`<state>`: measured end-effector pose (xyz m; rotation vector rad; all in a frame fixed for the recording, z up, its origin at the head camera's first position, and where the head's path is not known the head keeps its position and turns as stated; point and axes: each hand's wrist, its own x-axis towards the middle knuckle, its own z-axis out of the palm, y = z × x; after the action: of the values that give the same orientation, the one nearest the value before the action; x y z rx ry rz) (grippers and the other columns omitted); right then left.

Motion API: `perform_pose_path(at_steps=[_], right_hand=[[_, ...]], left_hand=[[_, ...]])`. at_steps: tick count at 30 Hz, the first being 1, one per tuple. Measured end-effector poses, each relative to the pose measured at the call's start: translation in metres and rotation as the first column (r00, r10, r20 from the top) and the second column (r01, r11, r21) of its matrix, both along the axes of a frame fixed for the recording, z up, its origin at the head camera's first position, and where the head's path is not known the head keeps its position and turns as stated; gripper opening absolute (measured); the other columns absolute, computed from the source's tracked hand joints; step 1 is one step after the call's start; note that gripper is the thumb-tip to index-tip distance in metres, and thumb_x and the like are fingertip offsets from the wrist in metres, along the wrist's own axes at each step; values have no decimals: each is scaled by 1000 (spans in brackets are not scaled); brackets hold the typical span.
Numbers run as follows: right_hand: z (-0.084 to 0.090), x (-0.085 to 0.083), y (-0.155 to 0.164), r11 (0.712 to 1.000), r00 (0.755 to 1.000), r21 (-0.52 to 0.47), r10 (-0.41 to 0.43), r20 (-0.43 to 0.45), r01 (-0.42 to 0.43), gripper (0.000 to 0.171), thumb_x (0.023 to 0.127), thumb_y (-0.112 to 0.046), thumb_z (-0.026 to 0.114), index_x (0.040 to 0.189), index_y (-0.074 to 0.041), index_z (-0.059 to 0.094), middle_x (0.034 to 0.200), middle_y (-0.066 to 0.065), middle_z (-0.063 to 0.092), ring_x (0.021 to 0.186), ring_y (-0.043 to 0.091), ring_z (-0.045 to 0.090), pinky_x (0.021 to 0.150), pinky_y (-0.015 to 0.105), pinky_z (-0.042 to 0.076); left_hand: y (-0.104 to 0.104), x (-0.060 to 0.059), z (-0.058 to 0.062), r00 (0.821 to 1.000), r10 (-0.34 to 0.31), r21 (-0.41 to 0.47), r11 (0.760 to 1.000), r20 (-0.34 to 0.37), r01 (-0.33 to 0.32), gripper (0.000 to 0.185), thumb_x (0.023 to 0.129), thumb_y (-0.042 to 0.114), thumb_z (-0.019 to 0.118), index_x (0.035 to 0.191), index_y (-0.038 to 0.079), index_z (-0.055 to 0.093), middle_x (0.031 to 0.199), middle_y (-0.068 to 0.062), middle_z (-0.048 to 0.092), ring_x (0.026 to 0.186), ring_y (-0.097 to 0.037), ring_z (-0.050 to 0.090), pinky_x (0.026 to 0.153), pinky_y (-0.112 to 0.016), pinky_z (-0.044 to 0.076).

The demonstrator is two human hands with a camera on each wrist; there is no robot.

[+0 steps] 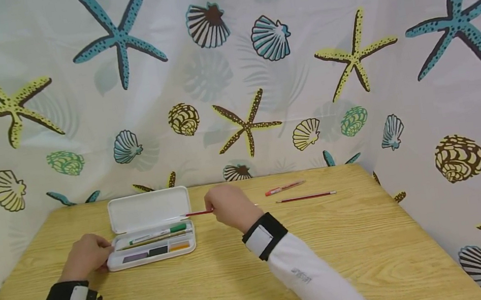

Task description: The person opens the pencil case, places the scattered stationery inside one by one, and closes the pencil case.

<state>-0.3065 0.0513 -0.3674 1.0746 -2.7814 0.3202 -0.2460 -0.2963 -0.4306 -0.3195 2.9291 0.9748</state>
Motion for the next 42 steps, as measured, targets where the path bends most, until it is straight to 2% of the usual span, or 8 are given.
perform_pose_path(at_steps=[12,21,30,42], right_hand=[[1,2,-29,999,1000,43,-2,-24,3,9,93,-6,75,97,-11,80,92,0,73,84,13,64,79,30,55],[-3,2,-44,998,998,45,41,-40,-39,10,93,-6,74,97,-12,80,93,-1,74,86,13,65,77,30,55],[-8,5,-62,996,993,54,75,-89,-71,8,93,-8,75,95,-14,80,92,-3,72,83,10,63,75,25,53],[-4,9,-88,995,994,42,89,-71,-86,11,96,-9,72,100,-15,80,97,-3,73,86,9,63,75,23,52]], left_hand=[[1,0,1,1000,2,2,1000,-2,-2,27,98,7,62,105,-19,66,86,-22,67,65,-23,65,56,-30,52],[-3,-3,-5,1000,-11,-4,1000,-14,11,27,97,7,62,106,-19,66,88,-24,67,63,-22,65,54,-30,53],[-3,-2,-3,1000,-4,0,1000,0,4,28,98,7,62,108,-19,65,89,-24,67,64,-22,65,55,-30,53],[-3,-2,-3,1000,-1,1,1000,-1,1,26,97,6,63,106,-18,66,88,-24,67,64,-22,65,55,-30,53]])
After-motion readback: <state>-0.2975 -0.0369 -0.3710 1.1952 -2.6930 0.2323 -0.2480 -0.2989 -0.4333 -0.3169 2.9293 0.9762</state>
